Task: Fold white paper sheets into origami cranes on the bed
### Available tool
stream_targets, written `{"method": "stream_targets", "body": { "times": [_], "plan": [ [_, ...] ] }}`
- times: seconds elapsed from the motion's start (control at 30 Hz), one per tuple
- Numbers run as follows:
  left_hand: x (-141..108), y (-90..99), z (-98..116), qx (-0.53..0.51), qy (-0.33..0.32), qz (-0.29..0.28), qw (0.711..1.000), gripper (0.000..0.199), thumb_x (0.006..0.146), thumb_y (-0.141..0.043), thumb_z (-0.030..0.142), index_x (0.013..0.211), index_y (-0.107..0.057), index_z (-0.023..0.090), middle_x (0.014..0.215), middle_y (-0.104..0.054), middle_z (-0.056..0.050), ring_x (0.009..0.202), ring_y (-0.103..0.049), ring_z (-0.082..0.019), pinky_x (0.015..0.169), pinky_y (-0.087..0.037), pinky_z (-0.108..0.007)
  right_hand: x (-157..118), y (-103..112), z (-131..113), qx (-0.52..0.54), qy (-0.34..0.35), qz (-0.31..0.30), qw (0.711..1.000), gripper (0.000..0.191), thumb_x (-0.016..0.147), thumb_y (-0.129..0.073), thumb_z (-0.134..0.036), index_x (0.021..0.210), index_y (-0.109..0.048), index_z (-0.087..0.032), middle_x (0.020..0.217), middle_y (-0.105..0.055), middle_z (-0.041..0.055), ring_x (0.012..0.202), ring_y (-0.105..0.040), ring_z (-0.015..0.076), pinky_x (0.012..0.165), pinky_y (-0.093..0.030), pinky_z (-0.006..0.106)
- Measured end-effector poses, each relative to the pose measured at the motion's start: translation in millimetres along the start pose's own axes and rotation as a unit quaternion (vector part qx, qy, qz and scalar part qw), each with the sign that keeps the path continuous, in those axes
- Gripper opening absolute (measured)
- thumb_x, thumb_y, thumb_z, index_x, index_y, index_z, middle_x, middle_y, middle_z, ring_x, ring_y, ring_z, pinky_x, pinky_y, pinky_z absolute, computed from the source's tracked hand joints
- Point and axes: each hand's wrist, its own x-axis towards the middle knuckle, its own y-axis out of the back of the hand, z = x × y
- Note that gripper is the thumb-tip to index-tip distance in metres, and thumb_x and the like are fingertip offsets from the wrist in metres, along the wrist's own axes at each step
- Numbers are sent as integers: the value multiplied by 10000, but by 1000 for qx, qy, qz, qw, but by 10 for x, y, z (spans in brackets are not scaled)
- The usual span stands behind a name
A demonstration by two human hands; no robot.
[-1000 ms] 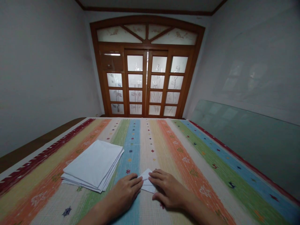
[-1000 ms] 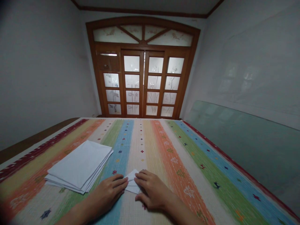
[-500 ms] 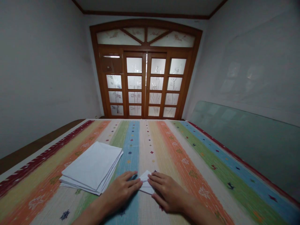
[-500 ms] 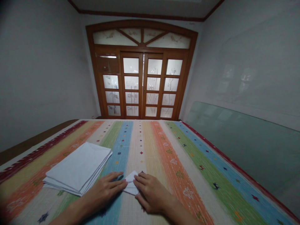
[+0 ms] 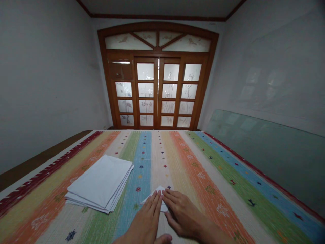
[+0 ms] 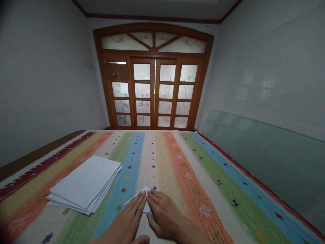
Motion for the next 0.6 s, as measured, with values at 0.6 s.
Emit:
{"method": "stream_targets", "body": {
  "times": [0.6],
  "plan": [
    [-186,32,-133,2,35,-20,999,1045,981,-553,571,1534,273,246,1674,-72,-179,1536,-209,-404,1203,-332,-580,-5,43,17,26,-8,-4,1000,541,924,-572,-278,1430,-576,-86,1462,-589,183,1382,-532,329,1184,-418,459]
  ]
}}
